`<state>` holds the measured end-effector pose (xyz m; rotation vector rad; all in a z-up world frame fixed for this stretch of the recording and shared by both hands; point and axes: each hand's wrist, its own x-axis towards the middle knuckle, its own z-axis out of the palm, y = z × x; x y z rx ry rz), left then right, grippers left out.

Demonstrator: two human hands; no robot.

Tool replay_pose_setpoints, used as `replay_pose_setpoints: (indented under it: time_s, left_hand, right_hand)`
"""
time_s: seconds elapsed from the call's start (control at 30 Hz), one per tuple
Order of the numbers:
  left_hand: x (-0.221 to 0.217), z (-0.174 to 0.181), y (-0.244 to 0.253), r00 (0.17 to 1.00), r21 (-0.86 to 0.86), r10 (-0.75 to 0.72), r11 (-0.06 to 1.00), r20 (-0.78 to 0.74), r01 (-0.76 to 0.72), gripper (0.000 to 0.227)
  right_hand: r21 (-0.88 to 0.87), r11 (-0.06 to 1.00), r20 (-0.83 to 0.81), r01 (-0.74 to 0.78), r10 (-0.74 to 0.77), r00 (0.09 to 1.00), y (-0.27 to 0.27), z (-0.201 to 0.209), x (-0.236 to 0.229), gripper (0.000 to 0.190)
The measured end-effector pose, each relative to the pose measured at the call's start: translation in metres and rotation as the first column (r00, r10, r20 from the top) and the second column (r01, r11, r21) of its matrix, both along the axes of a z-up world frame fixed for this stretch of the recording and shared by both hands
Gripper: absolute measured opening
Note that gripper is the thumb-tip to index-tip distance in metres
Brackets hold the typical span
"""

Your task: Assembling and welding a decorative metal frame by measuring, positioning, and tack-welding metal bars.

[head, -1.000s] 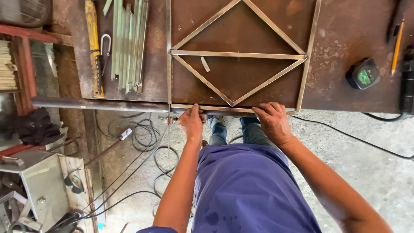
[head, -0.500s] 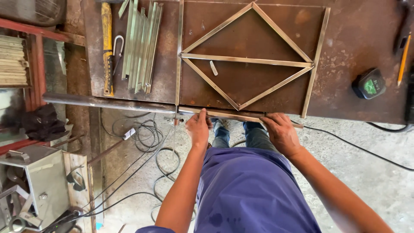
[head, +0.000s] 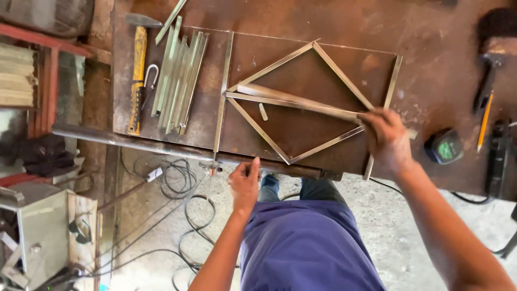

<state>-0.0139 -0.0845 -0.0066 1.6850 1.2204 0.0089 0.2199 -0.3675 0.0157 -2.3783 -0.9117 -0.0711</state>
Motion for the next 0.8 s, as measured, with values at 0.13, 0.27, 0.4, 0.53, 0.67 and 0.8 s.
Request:
replay_pose_setpoints:
  time_s: [0.13,0.27,0.4,0.53,0.67,0.8]
  left_hand:
    - [-0.004,0.016,-0.018,0.991,0.025,0.094,0.995,-0.094,-0.092,0.035]
    - [-0.011,0.027,-0.034,0.986,0.116,0.114,0.988,-0.123,-0.100,0.031]
    - [-0.016,0.019,-0.034,0.992,0.166,0.065,0.985,-0.104,-0.047,0.028]
    - [-0.004,0.014,-0.014,1.000,0.345,-0.008,0.939,-0.013,0.012,0.029]
    - [0.019,0.027,0.012,0.994,0.334,-0.100,0.936,-0.046,0.110,0.031]
    - [0.035,0.015,0.037,0.984,0.392,-0.175,0.907,0.019,0.153,0.027]
  right_hand:
    - [-0.021,0.996,0.123,-0.081,0.083,0.989,0.010,-0.017,0.107,0.024]
    - [0.032,0.978,0.141,-0.208,0.202,0.969,0.042,-0.015,0.172,0.027]
    - [0.040,0.970,0.072,-0.238,0.235,0.969,0.066,-0.022,0.198,0.023]
    - [-0.006,0.963,0.124,-0.269,0.268,0.955,0.072,-0.046,0.209,0.025]
    - [-0.103,0.971,0.110,-0.215,0.226,0.968,0.073,-0.053,0.202,0.023]
    - [-0.195,0.967,0.088,-0.164,0.184,0.979,0.070,-0.062,0.202,0.036]
